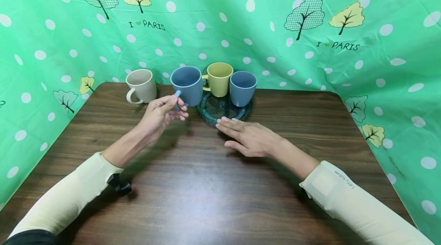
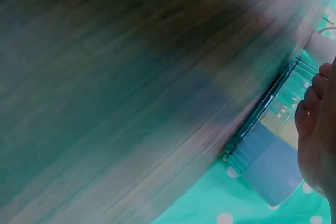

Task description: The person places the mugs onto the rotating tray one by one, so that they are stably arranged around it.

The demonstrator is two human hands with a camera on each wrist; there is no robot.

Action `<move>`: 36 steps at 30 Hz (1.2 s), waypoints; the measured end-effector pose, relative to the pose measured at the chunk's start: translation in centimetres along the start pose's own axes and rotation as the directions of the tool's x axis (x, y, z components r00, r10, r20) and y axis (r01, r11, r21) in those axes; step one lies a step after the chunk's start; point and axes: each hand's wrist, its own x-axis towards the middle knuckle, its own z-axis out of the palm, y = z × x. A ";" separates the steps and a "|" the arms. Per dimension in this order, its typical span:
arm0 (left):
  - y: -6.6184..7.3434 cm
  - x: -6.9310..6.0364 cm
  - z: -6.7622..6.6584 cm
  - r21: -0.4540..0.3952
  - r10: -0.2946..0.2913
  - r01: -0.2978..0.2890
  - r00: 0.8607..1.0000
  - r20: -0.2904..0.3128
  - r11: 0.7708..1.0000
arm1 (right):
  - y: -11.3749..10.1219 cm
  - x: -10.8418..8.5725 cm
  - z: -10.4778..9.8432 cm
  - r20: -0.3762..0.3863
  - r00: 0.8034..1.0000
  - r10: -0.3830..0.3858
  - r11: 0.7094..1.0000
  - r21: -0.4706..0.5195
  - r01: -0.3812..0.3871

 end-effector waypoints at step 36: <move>-2.6 3.1 3.3 -0.012 -0.044 0.044 0.999 0.017 0.999 | -1.5 1.2 0.3 0.010 0.998 0.064 0.998 -0.019 -0.064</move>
